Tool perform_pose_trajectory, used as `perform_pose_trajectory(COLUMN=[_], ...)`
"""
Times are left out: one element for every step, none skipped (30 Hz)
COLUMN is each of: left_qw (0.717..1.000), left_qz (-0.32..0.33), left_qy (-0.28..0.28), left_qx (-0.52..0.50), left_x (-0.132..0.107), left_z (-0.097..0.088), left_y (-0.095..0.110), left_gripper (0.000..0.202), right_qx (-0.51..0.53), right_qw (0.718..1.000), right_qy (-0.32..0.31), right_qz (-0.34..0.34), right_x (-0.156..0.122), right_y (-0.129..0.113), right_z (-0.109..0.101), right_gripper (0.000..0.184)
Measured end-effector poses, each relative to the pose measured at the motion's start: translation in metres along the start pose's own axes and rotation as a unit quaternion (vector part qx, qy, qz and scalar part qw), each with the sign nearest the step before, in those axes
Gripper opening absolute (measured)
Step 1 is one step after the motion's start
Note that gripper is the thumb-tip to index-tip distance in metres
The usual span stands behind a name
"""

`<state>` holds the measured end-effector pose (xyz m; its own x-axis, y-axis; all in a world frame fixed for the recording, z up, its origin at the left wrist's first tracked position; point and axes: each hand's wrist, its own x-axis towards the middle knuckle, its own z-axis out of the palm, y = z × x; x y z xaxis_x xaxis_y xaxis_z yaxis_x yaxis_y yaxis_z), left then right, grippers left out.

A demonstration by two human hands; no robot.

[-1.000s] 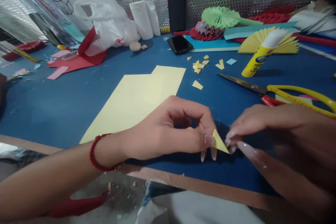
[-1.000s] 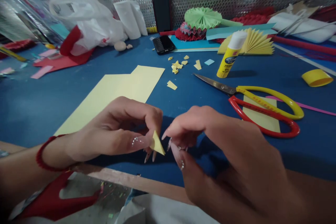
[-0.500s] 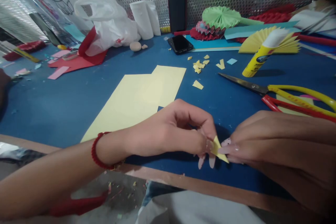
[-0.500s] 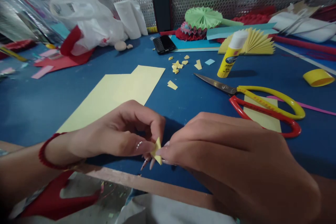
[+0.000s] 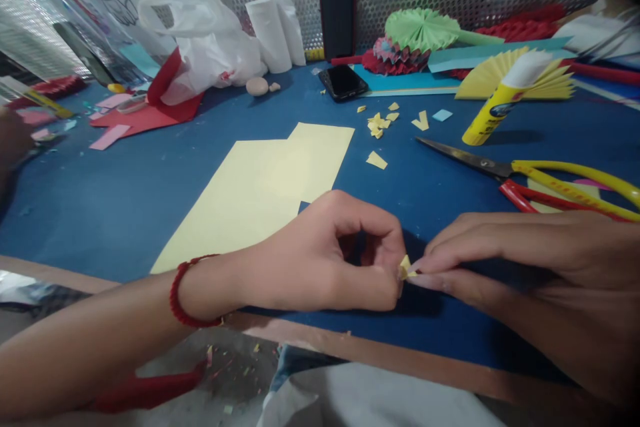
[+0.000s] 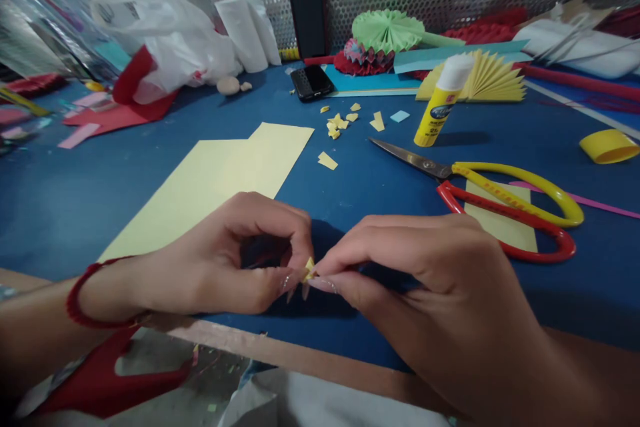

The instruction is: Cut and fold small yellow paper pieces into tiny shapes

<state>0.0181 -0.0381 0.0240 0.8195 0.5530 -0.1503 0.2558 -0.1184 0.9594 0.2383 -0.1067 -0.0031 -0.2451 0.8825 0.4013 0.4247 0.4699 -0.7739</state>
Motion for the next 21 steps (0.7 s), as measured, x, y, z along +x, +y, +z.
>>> perform_pose_trajectory(left_qw=[1.0,0.999,0.997,0.996,0.994,0.992,0.991,0.989,0.988,0.987,0.986,0.986,0.985,0.985,0.985,0.984,0.984,0.983,0.982,0.982,0.981], left_qz=[0.01,0.019,0.028,0.035,0.041,0.045,0.049,0.051,0.055,0.06,0.064,0.069,0.072,0.075,0.079,0.083,0.088,0.094,0.1,0.104,0.108], left_qy=[0.003,0.007,0.011,0.015,0.016,0.017,0.016,0.014,0.013,0.013,0.013,0.014,0.014,0.016,0.018,0.02,0.023,0.026,0.031,0.035,0.037], left_qx=[0.028,0.05,0.069,0.086,0.102,0.116,0.128,0.137,0.144,0.149,0.152,0.154,0.154,0.154,0.154,0.153,0.154,0.154,0.155,0.156,0.156], left_x=[-0.0002,-0.0002,-0.0001,0.0001,0.0004,0.0006,0.0009,0.001,0.0012,0.0012,0.0013,0.0013,0.0013,0.0014,0.0015,0.0017,0.0019,0.002,0.0021,0.002,0.0018], left_z=[0.0003,0.0007,0.001,0.0014,0.0018,0.002,0.0022,0.0024,0.0024,0.0023,0.0022,0.0021,0.002,0.0019,0.0018,0.0018,0.0017,0.0017,0.0018,0.0019,0.0021], left_y=[-0.0003,-0.0006,-0.001,-0.0015,-0.002,-0.0024,-0.0028,-0.0032,-0.0034,-0.0037,-0.0038,-0.004,-0.0042,-0.0045,-0.0047,-0.005,-0.0054,-0.0056,-0.0058,-0.006,-0.0059], left_gripper=[0.01,0.009,0.008,0.008,0.008,0.008,0.008,0.008,0.008,0.008,0.008,0.008,0.008,0.008,0.008,0.008,0.008,0.007,0.007,0.007,0.007], right_qx=[-0.007,-0.012,-0.015,-0.015,-0.013,-0.009,-0.006,-0.003,-0.002,0.0,0.001,0.003,0.006,0.011,0.017,0.023,0.027,0.032,0.037,0.041,0.044], right_qw=[1.0,1.0,1.0,0.999,0.999,0.999,0.998,0.998,0.997,0.996,0.995,0.994,0.993,0.992,0.992,0.991,0.99,0.989,0.989,0.988,0.988], right_qy=[0.001,0.004,0.008,0.011,0.012,0.01,0.009,0.009,0.005,0.004,0.005,0.007,0.008,0.011,0.016,0.02,0.021,0.023,0.024,0.023,0.022], right_qz=[0.006,0.011,0.018,0.027,0.039,0.049,0.059,0.068,0.078,0.088,0.098,0.106,0.115,0.122,0.128,0.133,0.138,0.141,0.143,0.145,0.146], right_x=[0.0018,0.0032,0.0042,0.005,0.0056,0.0062,0.0067,0.0073,0.0077,0.0079,0.0078,0.0076,0.0071,0.0066,0.0061,0.0058,0.0056,0.0057,0.0061,0.0066,0.0071], right_y=[-0.0006,-0.001,-0.0012,-0.0011,-0.0009,-0.0005,-0.0001,0.0002,0.0006,0.0008,0.001,0.0011,0.0012,0.0014,0.0016,0.0018,0.0021,0.0023,0.0024,0.0025,0.0026], right_z=[0.0001,0.0003,0.0004,0.0007,0.001,0.0012,0.0014,0.0016,0.0016,0.0015,0.0014,0.0014,0.0014,0.0016,0.0019,0.0022,0.0025,0.0028,0.003,0.0031,0.0031], right_gripper=[0.015,0.016,0.015,0.015,0.015,0.015,0.014,0.015,0.015,0.015,0.015,0.015,0.015,0.014,0.014,0.014,0.013,0.013,0.012,0.012,0.012])
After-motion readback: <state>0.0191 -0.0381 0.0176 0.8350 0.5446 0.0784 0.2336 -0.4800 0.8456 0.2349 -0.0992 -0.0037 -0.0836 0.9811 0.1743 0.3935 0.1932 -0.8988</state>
